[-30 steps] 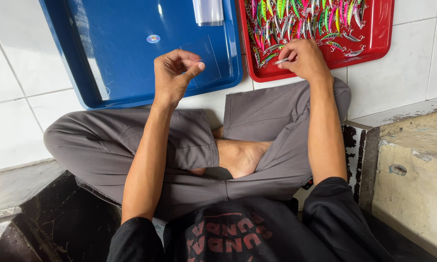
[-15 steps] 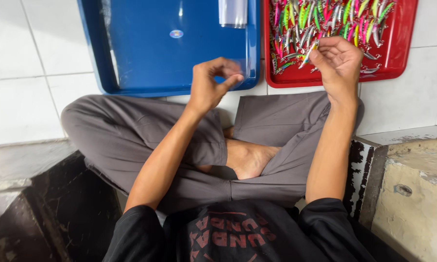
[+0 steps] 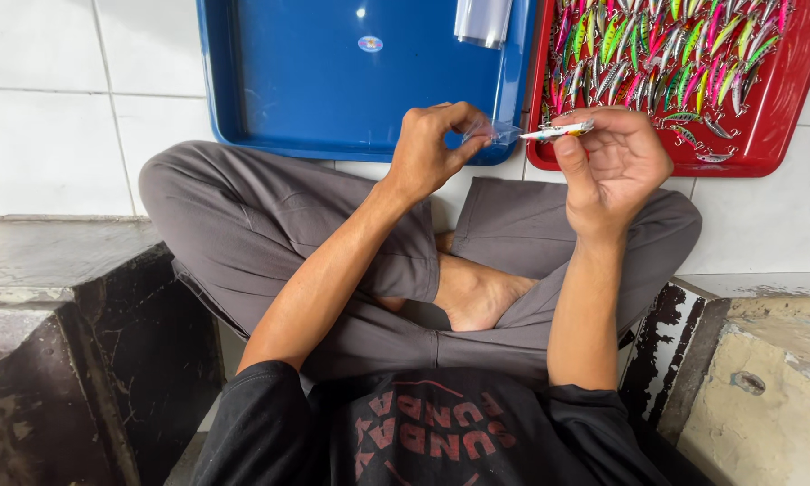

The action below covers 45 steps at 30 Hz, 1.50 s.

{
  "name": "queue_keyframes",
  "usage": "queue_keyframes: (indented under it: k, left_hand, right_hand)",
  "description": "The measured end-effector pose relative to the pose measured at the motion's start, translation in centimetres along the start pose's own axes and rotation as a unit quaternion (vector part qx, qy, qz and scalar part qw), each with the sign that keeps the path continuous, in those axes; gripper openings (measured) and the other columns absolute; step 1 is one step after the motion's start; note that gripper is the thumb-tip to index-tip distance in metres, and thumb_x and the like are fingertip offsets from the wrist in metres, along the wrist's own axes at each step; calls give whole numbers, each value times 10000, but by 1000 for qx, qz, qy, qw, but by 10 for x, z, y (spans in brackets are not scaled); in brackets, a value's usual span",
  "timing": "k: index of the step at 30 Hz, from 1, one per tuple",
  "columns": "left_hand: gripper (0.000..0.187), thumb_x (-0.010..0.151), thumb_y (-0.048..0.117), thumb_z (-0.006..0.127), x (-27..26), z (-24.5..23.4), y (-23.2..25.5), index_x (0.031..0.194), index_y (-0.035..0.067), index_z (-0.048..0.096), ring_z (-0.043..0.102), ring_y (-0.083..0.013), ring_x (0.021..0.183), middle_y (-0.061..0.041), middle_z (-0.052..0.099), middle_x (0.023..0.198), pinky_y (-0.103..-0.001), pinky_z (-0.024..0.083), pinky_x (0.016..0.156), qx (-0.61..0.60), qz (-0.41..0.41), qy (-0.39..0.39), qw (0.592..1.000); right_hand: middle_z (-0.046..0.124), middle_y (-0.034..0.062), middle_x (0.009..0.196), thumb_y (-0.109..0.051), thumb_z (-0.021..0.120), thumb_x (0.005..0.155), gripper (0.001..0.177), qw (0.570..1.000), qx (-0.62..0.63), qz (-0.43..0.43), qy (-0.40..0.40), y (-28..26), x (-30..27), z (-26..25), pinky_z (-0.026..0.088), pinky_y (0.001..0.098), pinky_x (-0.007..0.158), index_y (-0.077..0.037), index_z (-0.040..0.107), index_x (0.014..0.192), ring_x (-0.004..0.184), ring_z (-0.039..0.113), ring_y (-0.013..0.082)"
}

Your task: The person picks up individual fishing lures from a red tray and places them into small clear plastic bags by hand, then sets the filled bags onto a blue tray.

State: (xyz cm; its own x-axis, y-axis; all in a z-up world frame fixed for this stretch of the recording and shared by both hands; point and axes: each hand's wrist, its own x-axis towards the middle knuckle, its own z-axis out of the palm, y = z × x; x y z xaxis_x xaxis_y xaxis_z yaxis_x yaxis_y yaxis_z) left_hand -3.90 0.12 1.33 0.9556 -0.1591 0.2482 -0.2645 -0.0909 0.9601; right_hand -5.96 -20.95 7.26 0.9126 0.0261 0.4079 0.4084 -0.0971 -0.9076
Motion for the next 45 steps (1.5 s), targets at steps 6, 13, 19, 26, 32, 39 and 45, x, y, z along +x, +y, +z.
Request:
queue_keyframes:
  k: [6,13,19,26,32,39,45]
  left_hand:
    - [159,810,6,841,0,1,-2,907,70,732,719,-290,721,-124,716,701,-381,587,712,3,-2,-19,1000]
    - [148,816,2,834,1,0,0,912,52,733,725,-297,728,-139,715,699,-386,593,725,5,-12,-37,999]
    - [142,819,0,827,1,0,-2,914,58,740,724,-287,729,-138,714,694,-378,596,731,2,-16,-37,999]
    - [143,816,6,829,0,1,-2,915,59,740,729,-288,729,-133,712,687,-378,600,730,11,-19,-42,999]
    - [155,810,-1,825,0,2,-5,924,58,738,740,-298,743,-135,721,694,-388,605,733,21,-18,-59,998]
    - [148,831,4,806,0,0,-6,950,57,735,743,-304,762,-131,725,718,-407,609,744,38,-18,-87,995]
    - [146,851,-16,755,3,-3,5,975,58,731,731,-338,776,-148,718,742,-451,598,754,1,-29,-110,993]
  right_hand:
    - [609,353,1014,29,742,989,294,1000,-3,9,-4,19,-12,-7,632,506,830,193,522,1094,1004,715,465]
    - [632,322,1024,14,753,995,282,1000,-23,12,-5,18,-11,3,623,450,835,168,540,1096,1018,729,435]
    - [642,322,1022,26,755,1003,271,999,-44,12,-14,18,-11,3,615,439,832,170,546,1100,1022,730,427]
    - [671,322,1005,43,780,1000,245,996,-86,-2,-33,12,-8,3,611,430,787,183,593,1074,969,746,426]
    - [724,285,973,32,819,994,177,984,-155,-18,-89,-3,3,6,604,431,757,138,684,1038,911,754,398]
    - [727,247,1045,-34,793,1036,142,974,-183,21,-130,-14,10,13,595,423,807,78,715,1072,974,732,361]
    - [696,250,987,4,785,1031,200,981,-125,124,-77,28,-10,-3,609,385,805,134,666,1125,928,713,253]
